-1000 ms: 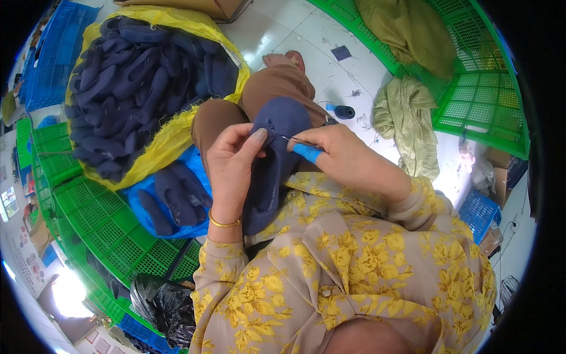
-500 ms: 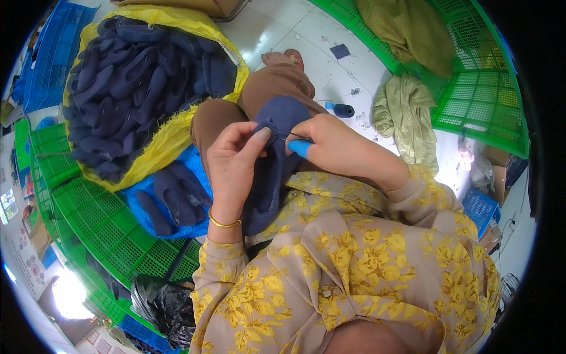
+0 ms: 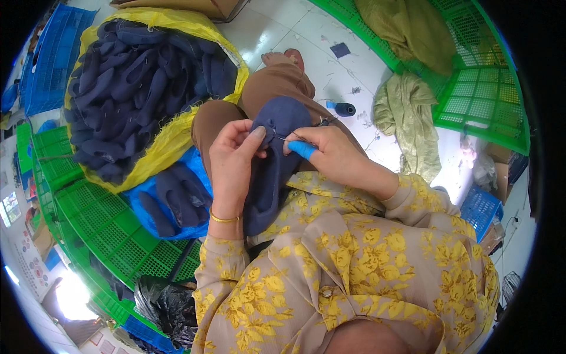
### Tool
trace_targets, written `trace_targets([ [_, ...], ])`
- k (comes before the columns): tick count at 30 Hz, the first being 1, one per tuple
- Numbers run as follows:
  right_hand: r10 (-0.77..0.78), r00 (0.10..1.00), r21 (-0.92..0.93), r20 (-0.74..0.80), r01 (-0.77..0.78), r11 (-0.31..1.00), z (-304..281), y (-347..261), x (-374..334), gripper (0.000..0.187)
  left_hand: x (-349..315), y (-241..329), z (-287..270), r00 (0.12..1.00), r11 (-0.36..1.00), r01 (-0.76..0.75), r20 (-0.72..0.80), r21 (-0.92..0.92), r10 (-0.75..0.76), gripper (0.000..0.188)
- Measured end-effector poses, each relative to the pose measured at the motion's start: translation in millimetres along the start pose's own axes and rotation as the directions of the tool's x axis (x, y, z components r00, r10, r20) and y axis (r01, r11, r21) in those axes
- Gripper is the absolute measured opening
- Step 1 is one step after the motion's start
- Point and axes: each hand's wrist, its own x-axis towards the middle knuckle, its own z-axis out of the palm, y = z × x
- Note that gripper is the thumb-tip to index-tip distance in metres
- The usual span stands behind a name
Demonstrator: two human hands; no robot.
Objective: The person sits on the floor and uses a blue-handled tool to stitch a dark blue slip-on shoe. They repeatedly insert the tool into the shoe's upper and pull the thread to secure the seam. The person handles multiple shoes from a nearby basket, working on them one at a time.
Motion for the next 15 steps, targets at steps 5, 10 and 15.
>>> trace_targets([
  [5, -0.147, 0.984, 0.068, -0.105, 0.154, 0.986, 7.9, 12.7, 0.5, 0.010, 2.9, -1.8, 0.4, 1.000, 0.999, 0.010, 0.016, -0.042, -0.009, 0.013],
  [10, -0.176, 0.969, 0.080, -0.173, 0.192, 0.978, 14.3, 16.6, 0.7, 0.011, 3.9, -7.9, 2.2, 0.999, 1.000, 0.010, 0.048, -0.013, -0.009, 0.012],
  [15, -0.136, 0.971, 0.050, -0.197, 0.148, 0.988, 18.7, 15.8, 0.0, 0.013, 2.3, -11.5, 4.8, 0.999, 1.000, 0.010, 0.034, 0.013, -0.010, 0.012],
])
